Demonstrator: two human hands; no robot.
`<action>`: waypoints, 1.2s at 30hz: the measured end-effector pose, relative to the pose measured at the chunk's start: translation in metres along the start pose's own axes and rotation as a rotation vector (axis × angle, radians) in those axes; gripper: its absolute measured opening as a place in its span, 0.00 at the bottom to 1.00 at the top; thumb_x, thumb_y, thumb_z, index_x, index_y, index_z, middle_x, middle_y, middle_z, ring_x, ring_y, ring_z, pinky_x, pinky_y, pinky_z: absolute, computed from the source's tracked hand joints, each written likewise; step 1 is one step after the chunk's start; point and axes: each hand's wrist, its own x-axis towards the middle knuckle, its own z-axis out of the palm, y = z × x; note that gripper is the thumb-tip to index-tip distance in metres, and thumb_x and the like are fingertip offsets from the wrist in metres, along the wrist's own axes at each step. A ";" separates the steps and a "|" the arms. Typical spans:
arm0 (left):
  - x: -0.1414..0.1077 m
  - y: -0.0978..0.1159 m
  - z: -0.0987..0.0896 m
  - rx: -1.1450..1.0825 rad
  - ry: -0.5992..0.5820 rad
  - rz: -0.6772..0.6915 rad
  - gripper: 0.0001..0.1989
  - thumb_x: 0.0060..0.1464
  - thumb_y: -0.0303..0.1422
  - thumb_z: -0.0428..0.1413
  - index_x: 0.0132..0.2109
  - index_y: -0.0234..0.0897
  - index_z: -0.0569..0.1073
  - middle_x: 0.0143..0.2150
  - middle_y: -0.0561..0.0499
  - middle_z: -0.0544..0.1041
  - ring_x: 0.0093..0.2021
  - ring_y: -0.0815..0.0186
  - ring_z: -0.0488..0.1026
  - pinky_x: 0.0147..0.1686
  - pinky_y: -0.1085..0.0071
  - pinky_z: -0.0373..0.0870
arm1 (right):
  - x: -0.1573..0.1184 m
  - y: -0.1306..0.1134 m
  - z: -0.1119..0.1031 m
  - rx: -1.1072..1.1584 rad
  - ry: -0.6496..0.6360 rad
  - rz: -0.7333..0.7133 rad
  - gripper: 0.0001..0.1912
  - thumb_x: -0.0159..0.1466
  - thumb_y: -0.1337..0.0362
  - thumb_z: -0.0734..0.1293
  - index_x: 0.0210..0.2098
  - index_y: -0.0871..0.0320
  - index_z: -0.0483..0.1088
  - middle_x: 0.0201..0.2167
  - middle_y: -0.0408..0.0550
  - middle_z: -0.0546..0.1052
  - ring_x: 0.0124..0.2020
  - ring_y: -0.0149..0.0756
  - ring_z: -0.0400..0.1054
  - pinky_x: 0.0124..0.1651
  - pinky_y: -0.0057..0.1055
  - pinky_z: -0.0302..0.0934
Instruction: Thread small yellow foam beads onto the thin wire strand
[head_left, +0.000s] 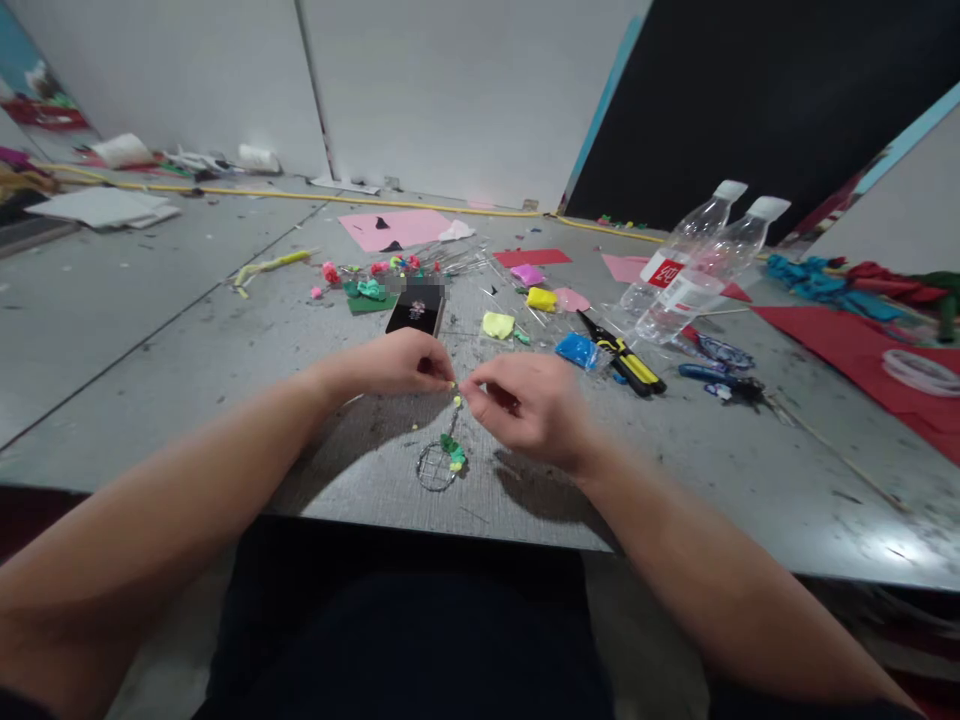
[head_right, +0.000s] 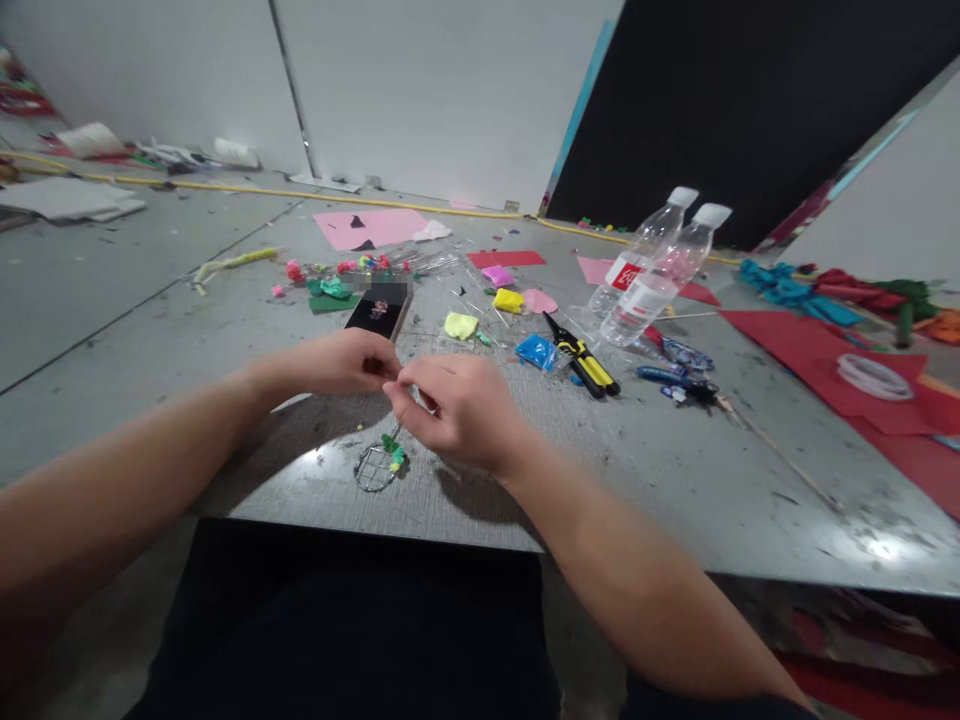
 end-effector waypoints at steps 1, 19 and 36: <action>0.001 -0.002 0.001 0.057 0.002 0.003 0.09 0.52 0.33 0.60 0.37 0.34 0.82 0.32 0.49 0.80 0.32 0.67 0.72 0.33 0.71 0.63 | 0.000 0.001 0.000 -0.001 -0.030 0.024 0.12 0.70 0.62 0.63 0.31 0.57 0.73 0.21 0.40 0.70 0.22 0.28 0.59 0.30 0.30 0.55; 0.005 -0.017 0.004 0.184 0.075 0.043 0.11 0.48 0.30 0.56 0.36 0.38 0.83 0.30 0.49 0.79 0.29 0.66 0.70 0.32 0.69 0.62 | 0.032 0.000 0.020 0.093 -0.683 0.196 0.06 0.68 0.65 0.70 0.35 0.57 0.81 0.35 0.50 0.80 0.40 0.38 0.72 0.44 0.35 0.62; 0.000 -0.025 -0.019 0.249 0.582 -0.170 0.11 0.57 0.35 0.56 0.36 0.34 0.81 0.32 0.46 0.79 0.33 0.63 0.71 0.36 0.67 0.65 | 0.045 -0.011 0.048 -0.005 -0.887 0.226 0.07 0.64 0.68 0.72 0.28 0.57 0.76 0.33 0.50 0.79 0.34 0.38 0.69 0.34 0.35 0.54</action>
